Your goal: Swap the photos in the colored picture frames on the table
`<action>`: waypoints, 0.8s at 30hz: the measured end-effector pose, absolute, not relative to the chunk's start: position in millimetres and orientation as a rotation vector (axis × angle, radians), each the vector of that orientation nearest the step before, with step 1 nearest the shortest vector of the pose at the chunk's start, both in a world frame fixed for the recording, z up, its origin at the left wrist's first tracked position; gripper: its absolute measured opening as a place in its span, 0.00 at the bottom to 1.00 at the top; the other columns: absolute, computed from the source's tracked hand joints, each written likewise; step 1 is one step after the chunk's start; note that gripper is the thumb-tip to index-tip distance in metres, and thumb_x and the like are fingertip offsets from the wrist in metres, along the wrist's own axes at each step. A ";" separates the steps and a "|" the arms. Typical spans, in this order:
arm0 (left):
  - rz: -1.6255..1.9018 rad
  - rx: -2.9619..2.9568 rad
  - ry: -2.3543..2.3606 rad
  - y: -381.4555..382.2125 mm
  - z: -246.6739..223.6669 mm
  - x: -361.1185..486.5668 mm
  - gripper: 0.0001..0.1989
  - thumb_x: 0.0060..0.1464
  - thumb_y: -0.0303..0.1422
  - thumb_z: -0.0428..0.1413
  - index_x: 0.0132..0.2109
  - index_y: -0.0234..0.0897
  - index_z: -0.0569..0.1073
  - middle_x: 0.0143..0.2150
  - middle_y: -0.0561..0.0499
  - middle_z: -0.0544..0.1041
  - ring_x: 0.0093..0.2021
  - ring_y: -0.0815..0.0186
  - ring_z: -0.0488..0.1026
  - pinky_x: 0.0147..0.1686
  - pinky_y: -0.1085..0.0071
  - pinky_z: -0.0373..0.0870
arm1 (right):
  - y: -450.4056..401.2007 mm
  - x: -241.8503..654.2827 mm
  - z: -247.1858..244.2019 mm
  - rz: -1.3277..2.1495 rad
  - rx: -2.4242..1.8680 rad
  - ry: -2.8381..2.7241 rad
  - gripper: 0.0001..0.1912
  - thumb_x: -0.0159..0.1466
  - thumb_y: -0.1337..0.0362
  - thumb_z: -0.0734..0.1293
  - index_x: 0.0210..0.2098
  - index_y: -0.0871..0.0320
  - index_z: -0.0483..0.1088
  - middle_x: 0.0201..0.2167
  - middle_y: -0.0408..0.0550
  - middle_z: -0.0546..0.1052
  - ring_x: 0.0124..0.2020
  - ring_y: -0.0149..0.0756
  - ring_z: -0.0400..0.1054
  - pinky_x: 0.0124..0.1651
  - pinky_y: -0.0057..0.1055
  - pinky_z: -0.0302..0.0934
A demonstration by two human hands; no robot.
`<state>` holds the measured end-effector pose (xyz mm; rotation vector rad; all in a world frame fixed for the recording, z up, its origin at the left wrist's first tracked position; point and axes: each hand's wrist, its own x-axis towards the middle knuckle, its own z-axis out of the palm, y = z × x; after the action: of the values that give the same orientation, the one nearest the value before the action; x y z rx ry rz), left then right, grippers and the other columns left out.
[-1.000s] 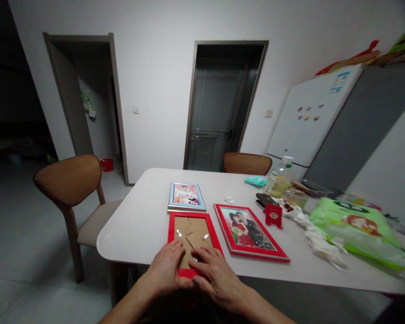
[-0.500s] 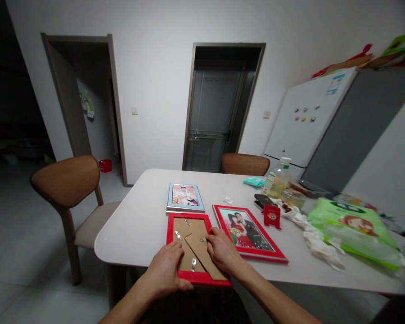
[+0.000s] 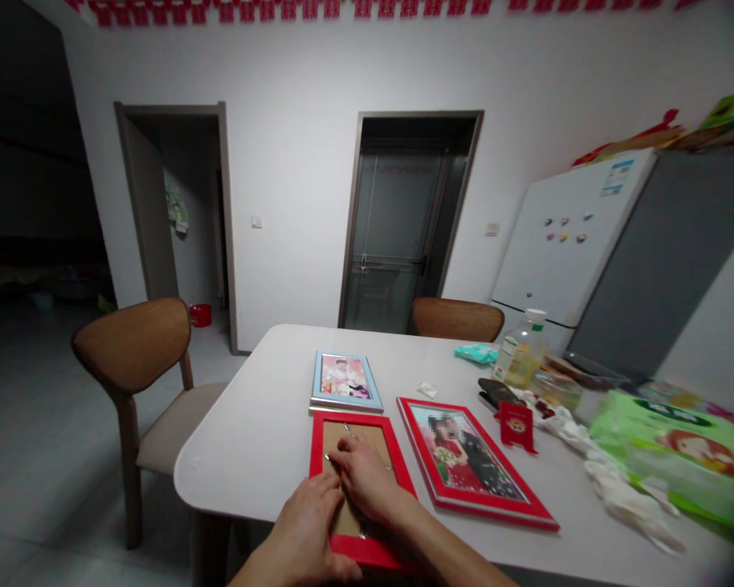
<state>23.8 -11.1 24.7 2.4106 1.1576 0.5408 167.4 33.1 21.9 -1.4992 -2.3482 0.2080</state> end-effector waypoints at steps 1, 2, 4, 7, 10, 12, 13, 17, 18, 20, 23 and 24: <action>0.552 2.413 1.140 -10.6 24.6 23.8 0.43 0.22 0.42 0.65 0.51 0.39 0.63 0.54 0.45 0.63 0.53 0.55 0.59 0.53 0.61 0.54 | 33.8 166.5 20.1 0.192 -1.473 -2.349 0.12 0.59 0.66 0.56 0.29 0.58 0.70 0.32 0.47 0.68 0.37 0.33 0.58 0.38 0.26 0.48; 0.554 2.413 1.132 -9.9 24.3 23.9 0.43 0.22 0.42 0.65 0.51 0.39 0.63 0.55 0.45 0.62 0.53 0.55 0.59 0.53 0.61 0.53 | 33.9 166.2 18.5 0.178 -1.453 -2.350 0.11 0.58 0.66 0.57 0.28 0.58 0.70 0.32 0.47 0.67 0.36 0.33 0.58 0.37 0.26 0.48; 0.534 2.409 1.133 -7.7 23.3 24.6 0.41 0.24 0.42 0.64 0.51 0.38 0.64 0.55 0.45 0.63 0.53 0.55 0.59 0.53 0.61 0.53 | 33.5 166.8 15.8 0.172 -1.435 -2.355 0.10 0.57 0.64 0.58 0.27 0.58 0.69 0.31 0.46 0.67 0.36 0.32 0.58 0.36 0.25 0.47; 0.506 2.411 1.148 -3.4 20.7 26.3 0.35 0.28 0.40 0.63 0.48 0.36 0.66 0.53 0.43 0.65 0.53 0.55 0.60 0.53 0.61 0.55 | 36.6 169.6 13.9 0.198 -1.403 -2.366 0.09 0.56 0.66 0.59 0.26 0.58 0.69 0.31 0.46 0.68 0.35 0.32 0.59 0.36 0.25 0.48; 0.477 2.438 1.150 1.3 15.7 26.6 0.26 0.37 0.37 0.59 0.47 0.35 0.68 0.52 0.41 0.66 0.52 0.55 0.61 0.52 0.60 0.56 | 50.8 173.9 12.8 0.248 -1.442 -2.278 0.10 0.57 0.68 0.56 0.30 0.58 0.69 0.31 0.47 0.70 0.34 0.32 0.61 0.35 0.24 0.50; 0.458 2.463 1.158 4.5 10.5 25.7 0.19 0.43 0.36 0.55 0.45 0.36 0.69 0.52 0.42 0.66 0.53 0.56 0.61 0.52 0.60 0.57 | 64.8 176.3 11.2 0.210 -1.571 -2.140 0.11 0.57 0.68 0.56 0.33 0.60 0.69 0.32 0.50 0.71 0.33 0.33 0.62 0.34 0.24 0.51; 0.450 2.480 1.163 6.1 7.5 25.1 0.18 0.45 0.36 0.54 0.45 0.36 0.69 0.52 0.42 0.66 0.53 0.56 0.61 0.52 0.61 0.57 | 71.9 176.9 10.0 0.172 -1.650 -2.078 0.11 0.56 0.67 0.57 0.32 0.61 0.70 0.32 0.51 0.71 0.33 0.34 0.63 0.34 0.25 0.51; 0.396 2.535 1.174 11.9 -3.9 23.8 0.18 0.47 0.37 0.53 0.46 0.36 0.68 0.53 0.42 0.66 0.53 0.56 0.61 0.52 0.62 0.56 | 91.8 175.1 3.8 0.078 -1.839 -1.989 0.09 0.53 0.68 0.58 0.22 0.62 0.69 0.28 0.53 0.72 0.28 0.34 0.63 0.30 0.26 0.50; 0.387 2.534 1.173 13.2 -6.3 23.8 0.19 0.47 0.38 0.53 0.46 0.36 0.68 0.53 0.42 0.65 0.53 0.56 0.61 0.53 0.62 0.56 | 94.2 174.2 2.2 0.071 -1.842 -1.980 0.10 0.53 0.68 0.58 0.21 0.62 0.69 0.28 0.53 0.73 0.28 0.34 0.63 0.29 0.26 0.49; 0.401 2.512 1.170 15.6 -10.6 23.7 0.20 0.46 0.39 0.53 0.47 0.36 0.67 0.53 0.43 0.65 0.54 0.55 0.60 0.53 0.61 0.56 | 96.9 173.4 -0.4 0.066 -1.841 -1.968 0.11 0.54 0.68 0.57 0.21 0.62 0.69 0.27 0.53 0.73 0.27 0.34 0.63 0.28 0.26 0.49; 0.469 2.452 1.135 18.7 -15.5 22.8 0.18 0.47 0.40 0.53 0.46 0.41 0.68 0.53 0.46 0.65 0.54 0.56 0.60 0.53 0.61 0.55 | 99.9 175.6 -3.3 0.083 -1.824 -1.937 0.11 0.55 0.68 0.56 0.24 0.60 0.69 0.25 0.51 0.74 0.26 0.33 0.64 0.27 0.26 0.49; 0.492 2.430 1.123 19.3 -16.6 22.1 0.17 0.48 0.39 0.52 0.46 0.42 0.68 0.53 0.47 0.66 0.54 0.57 0.60 0.53 0.61 0.55 | 101.4 177.0 -4.0 0.095 -1.815 -1.920 0.11 0.55 0.68 0.56 0.24 0.60 0.69 0.25 0.50 0.74 0.26 0.33 0.65 0.27 0.26 0.50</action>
<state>22.1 19.3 -16.6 2.4296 1.1231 0.4924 177.0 101.4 -4.0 -1.8148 -1.9201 0.0954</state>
